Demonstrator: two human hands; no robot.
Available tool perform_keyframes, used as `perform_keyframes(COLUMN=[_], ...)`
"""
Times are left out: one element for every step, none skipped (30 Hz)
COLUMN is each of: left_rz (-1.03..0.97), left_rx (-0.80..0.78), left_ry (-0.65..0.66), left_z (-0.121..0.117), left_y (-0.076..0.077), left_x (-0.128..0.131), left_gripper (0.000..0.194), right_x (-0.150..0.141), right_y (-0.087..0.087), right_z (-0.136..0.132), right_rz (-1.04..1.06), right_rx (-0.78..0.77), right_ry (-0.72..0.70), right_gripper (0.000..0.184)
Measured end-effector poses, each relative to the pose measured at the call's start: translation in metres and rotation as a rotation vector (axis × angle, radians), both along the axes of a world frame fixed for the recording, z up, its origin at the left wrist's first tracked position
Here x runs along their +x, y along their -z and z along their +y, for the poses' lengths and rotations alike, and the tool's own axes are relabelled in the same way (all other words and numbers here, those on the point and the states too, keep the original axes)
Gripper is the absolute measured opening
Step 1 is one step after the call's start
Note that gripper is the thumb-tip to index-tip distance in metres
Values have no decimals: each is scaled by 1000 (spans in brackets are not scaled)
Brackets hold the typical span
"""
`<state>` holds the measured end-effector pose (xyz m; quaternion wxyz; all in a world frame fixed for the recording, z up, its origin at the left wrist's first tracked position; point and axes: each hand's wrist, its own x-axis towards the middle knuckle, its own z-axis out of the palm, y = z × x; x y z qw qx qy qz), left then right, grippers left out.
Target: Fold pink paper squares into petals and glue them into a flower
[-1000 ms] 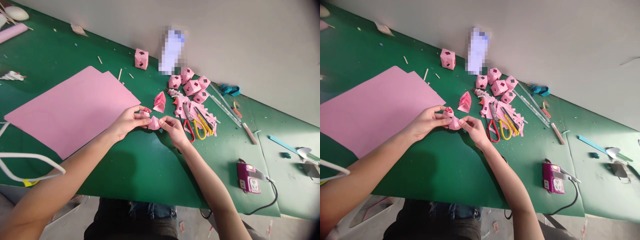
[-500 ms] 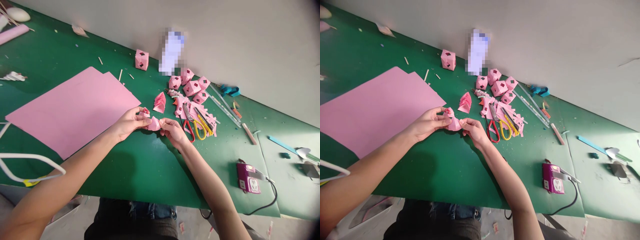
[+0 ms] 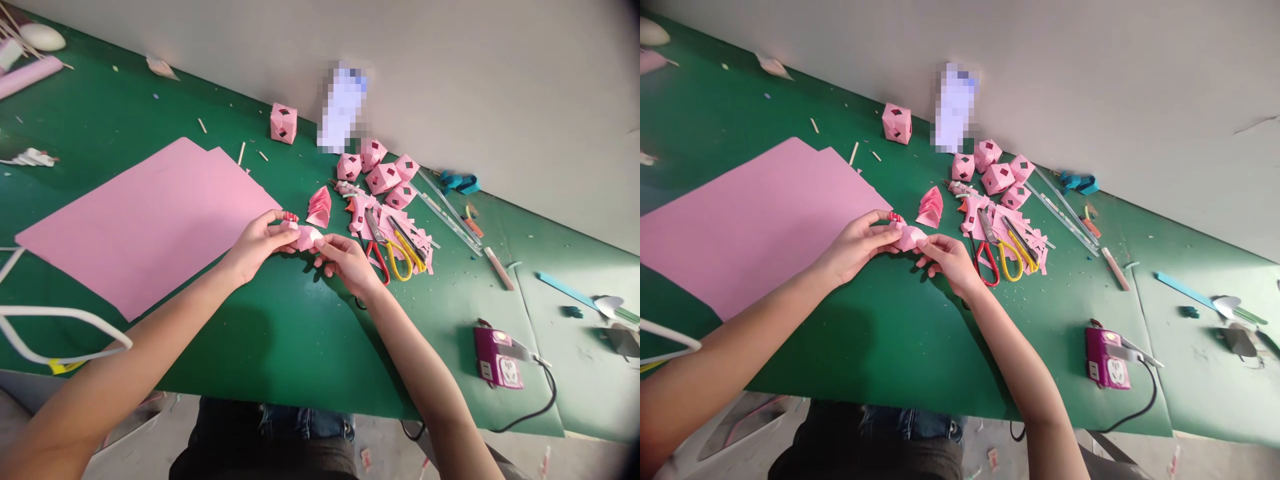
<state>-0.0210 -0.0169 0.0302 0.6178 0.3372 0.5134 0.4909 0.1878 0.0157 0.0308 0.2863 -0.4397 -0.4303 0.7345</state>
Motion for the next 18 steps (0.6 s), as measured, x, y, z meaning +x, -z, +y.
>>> perform_keyframes(left_rz=[67,150,253,373,508,650,760,831,882,916,945,975,1010,1047,1077,1094,1102,1101], left_rx=[24,59,107,169,243,312,368,415,456,487,509,523,530,532,533,534,534,535], left_ry=[21,22,4,-33,-90,-137,-156,-151,-127,-87,-40,9,56,87,104,115,119,121], left_z=[0,-1,0,0,1,2,3,4,5,6,7,8,9,10,11,12,13,14], left_y=[0,0,1,2,4,6,8,10,13,15,18,21,24,27,29,31,33,34], left_x=[-1,-3,-5,-7,-10,-13,-15,-18,-19,-20,-20,-21,-20,-20,-20,-20,-21,-21], left_gripper=[44,43,41,39,34,29,26,27,30,37,45,53,61,66,68,69,70,70], right_x=[2,3,5,7,8,9,10,11,11,11,10,10,10,10,10,9,9,9], right_y=[0,0,0,0,0,1,1,1,0,-1,-2,-3,-4,-6,-6,-7,-7,-6], right_z=[2,3,5,7,8,8,8,8,7,6,5,4,3,2,2,1,1,1], right_rz=[-15,-31,-49,-71,-99,-133,-176,-229,-290,-361,-439,-517,-588,-642,-674,-686,-681,-668], right_rx=[2,1,2,6,15,27,42,58,79,105,138,180,228,279,329,371,404,426], right_ry=[-12,-31,-53,-78,-100,-119,-136,-152,-167,-183,-199,-215,-223,-220,-209,-190,-168,-147], right_gripper=[48,49,50,50,50,50,49,48,46,44,43,43,43,44,44,44,43,41])
